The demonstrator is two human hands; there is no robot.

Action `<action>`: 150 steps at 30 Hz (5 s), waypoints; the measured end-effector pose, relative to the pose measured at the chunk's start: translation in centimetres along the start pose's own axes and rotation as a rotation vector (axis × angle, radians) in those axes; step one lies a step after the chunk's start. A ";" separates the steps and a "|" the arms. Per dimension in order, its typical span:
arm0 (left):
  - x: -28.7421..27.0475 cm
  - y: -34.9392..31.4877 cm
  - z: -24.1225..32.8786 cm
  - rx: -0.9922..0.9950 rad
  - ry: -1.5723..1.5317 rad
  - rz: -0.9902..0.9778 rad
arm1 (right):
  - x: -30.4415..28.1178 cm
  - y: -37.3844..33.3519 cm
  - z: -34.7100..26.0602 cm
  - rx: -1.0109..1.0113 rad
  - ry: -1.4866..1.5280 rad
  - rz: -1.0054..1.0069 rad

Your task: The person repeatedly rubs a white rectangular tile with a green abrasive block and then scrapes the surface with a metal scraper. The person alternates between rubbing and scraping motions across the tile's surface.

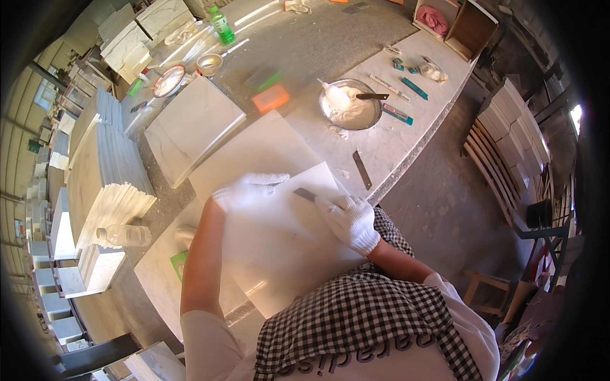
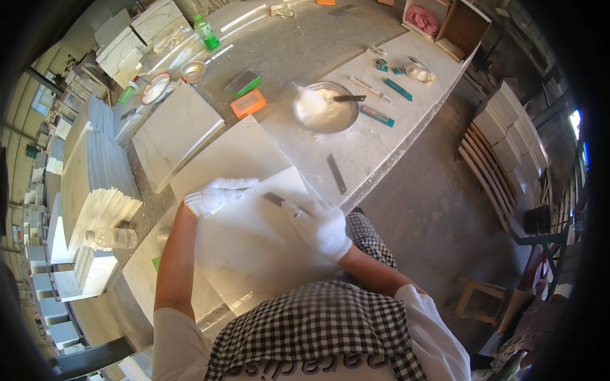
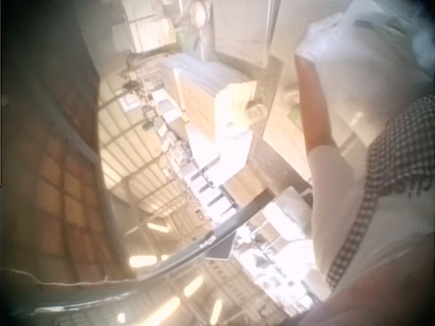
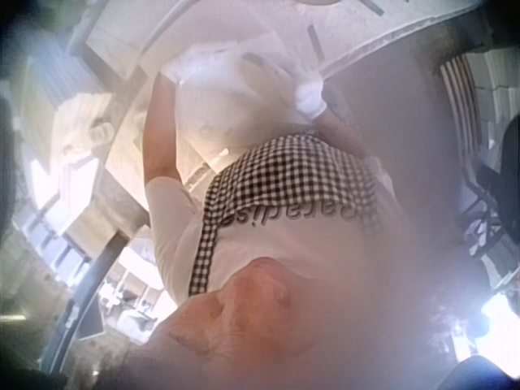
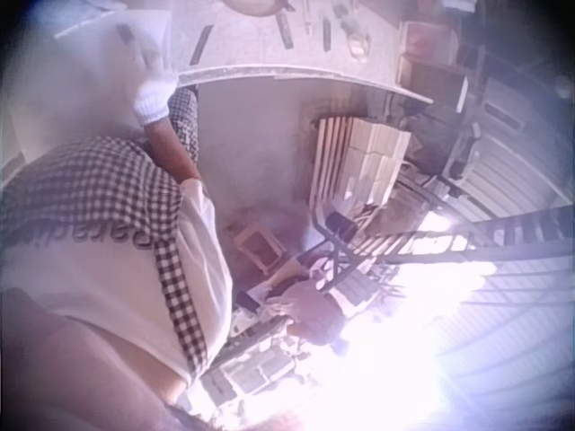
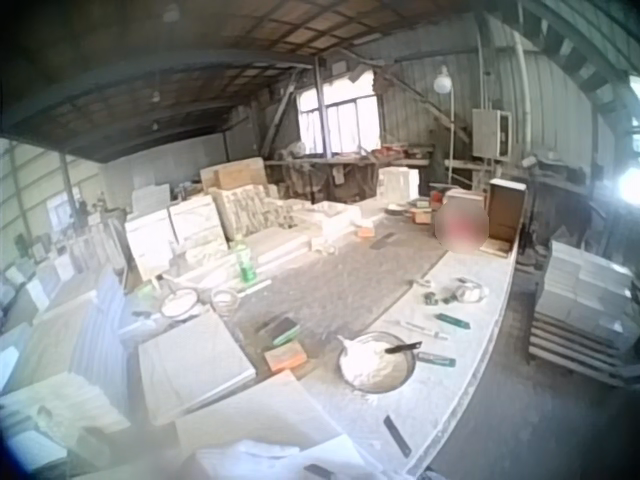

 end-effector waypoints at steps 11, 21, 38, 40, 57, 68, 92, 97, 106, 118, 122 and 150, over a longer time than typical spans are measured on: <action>0.5 -0.5 1.9 0.178 0.287 -0.068 | 0.6 1.8 0.1 -0.042 0.071 -0.021; 0.5 -0.5 1.9 0.170 0.375 -0.092 | 0.2 1.7 -0.6 -0.047 0.021 -0.087; 0.4 -0.4 1.8 0.176 0.357 -0.087 | 2.0 1.8 0.1 0.057 0.149 -0.020; 0.3 -0.3 1.4 0.161 0.258 -0.090 | 2.4 1.6 0.3 0.070 0.142 -0.002; 0.8 -0.6 2.2 0.181 0.402 -0.077 | -0.5 -0.1 1.0 0.089 0.104 -0.026; 1.1 -0.7 1.8 0.124 0.229 -0.081 | -1.9 -1.5 7.8 0.624 0.450 -0.016; 1.2 -0.9 1.9 0.167 0.278 -0.108 | 0.3 -0.9 3.1 0.360 0.342 -0.148; 1.2 -0.8 2.3 0.219 0.354 -0.140 | 0.3 -0.2 1.4 0.175 0.233 -0.057; 1.0 -0.8 2.4 0.173 0.422 -0.127 | 1.2 1.6 -0.9 0.025 0.095 0.015; 0.8 -0.3 2.0 0.195 0.364 -0.090 | -0.5 1.1 4.0 0.235 0.202 0.097; 1.2 -0.7 2.5 0.186 0.300 -0.058 | -1.6 5.4 9.9 0.404 0.225 0.174; 0.8 -0.5 1.3 0.076 0.184 -0.061 | 0.2 14.3 23.0 0.647 0.030 -0.442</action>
Point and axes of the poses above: each hand's wrist, its own y-axis towards the middle knuckle, its own x-axis out of the palm, z = x × y, the point moved 8 cm from there along y, towards the middle knuckle, and after that the axes turned 8 degrees about x, right-handed, at the moved point
